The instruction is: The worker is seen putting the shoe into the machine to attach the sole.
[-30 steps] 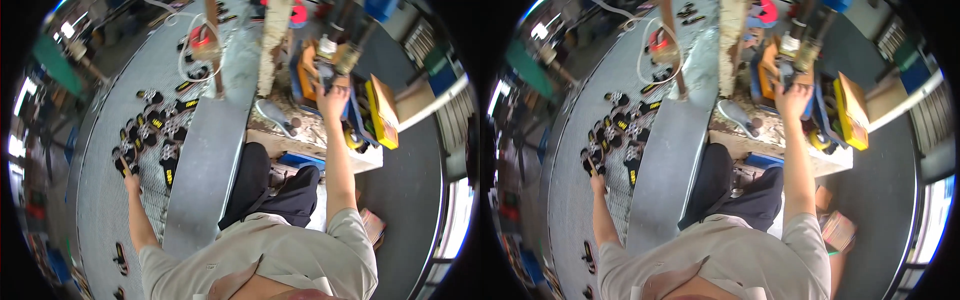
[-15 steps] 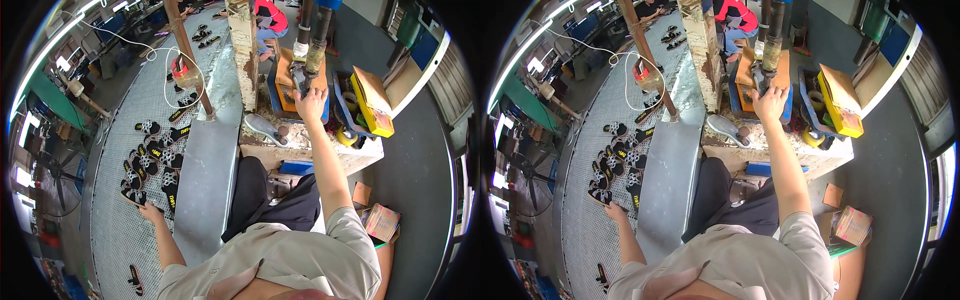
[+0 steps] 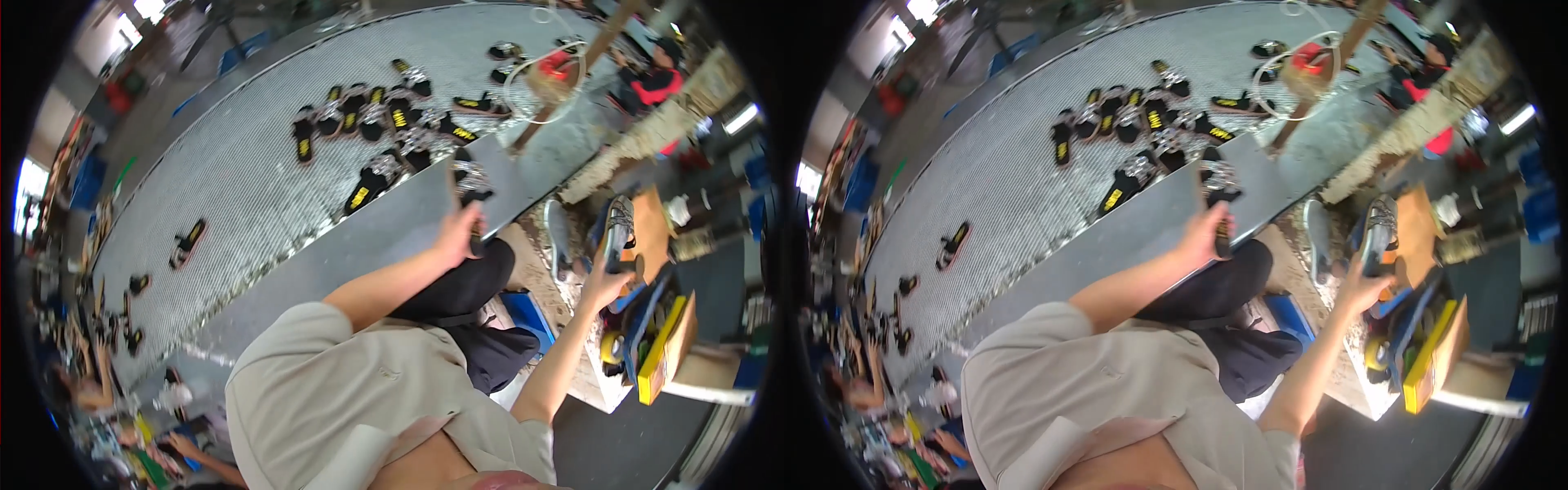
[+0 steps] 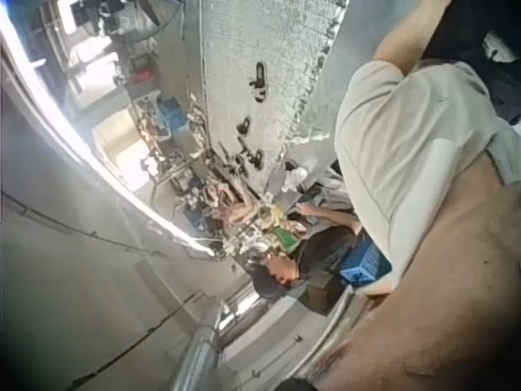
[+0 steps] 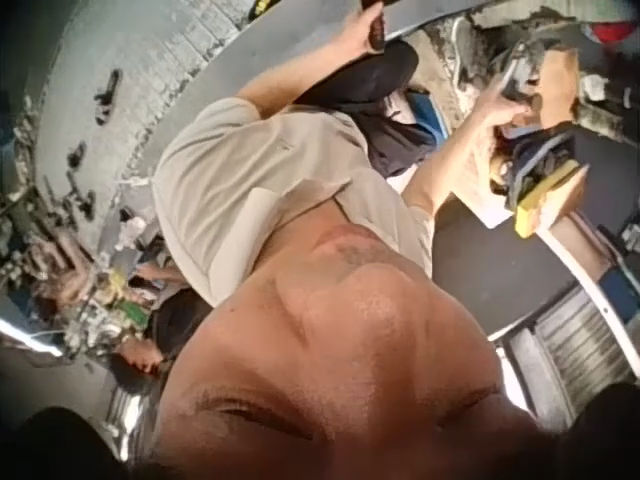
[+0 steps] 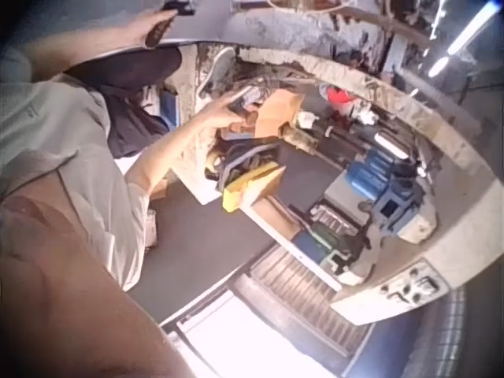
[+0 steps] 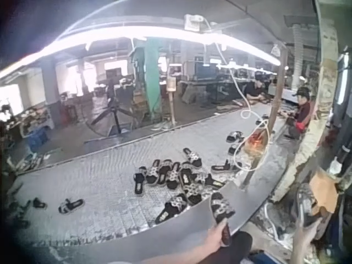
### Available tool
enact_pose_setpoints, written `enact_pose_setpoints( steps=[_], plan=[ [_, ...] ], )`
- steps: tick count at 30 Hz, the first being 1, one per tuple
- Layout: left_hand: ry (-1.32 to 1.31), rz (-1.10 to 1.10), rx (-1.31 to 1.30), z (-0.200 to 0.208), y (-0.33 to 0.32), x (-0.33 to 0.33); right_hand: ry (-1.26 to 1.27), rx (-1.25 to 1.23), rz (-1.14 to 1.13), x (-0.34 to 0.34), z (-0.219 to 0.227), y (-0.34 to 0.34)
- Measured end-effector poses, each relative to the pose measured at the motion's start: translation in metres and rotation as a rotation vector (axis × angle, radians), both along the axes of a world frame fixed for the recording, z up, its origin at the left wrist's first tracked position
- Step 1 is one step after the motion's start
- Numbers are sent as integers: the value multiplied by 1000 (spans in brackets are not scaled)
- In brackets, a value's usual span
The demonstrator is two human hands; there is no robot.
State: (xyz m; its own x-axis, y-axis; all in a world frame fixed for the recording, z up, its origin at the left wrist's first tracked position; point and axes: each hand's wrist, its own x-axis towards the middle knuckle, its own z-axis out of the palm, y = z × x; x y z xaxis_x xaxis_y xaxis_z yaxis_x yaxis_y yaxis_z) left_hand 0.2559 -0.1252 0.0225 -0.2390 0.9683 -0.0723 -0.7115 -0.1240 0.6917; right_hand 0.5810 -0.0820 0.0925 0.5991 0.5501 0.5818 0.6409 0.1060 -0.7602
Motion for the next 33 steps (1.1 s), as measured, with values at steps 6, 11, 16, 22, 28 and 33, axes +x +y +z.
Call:
enact_pose_setpoints(
  steps=[6, 11, 16, 22, 28, 33],
  plan=[
    [13, 34, 205, 1, -44, 52, 202, 30, 783, -175, -59, -97],
    [-113, 266, 203, -6, -95, -64, 206, -258, 1140, -258, -39, -147],
    [-169, 962, 128, -33, -163, -271, 74, -348, 1438, -256, -52, -189],
    [-194, 1052, -19, -91, -198, -284, 25, -354, 1419, -239, -72, -188],
    [-61, 382, 5, -34, -101, -85, 62, -308, 1252, -239, -65, -170],
    [95, -79, 217, -2, -67, -6, 126, -201, 955, -217, -41, -120]
  ],
)
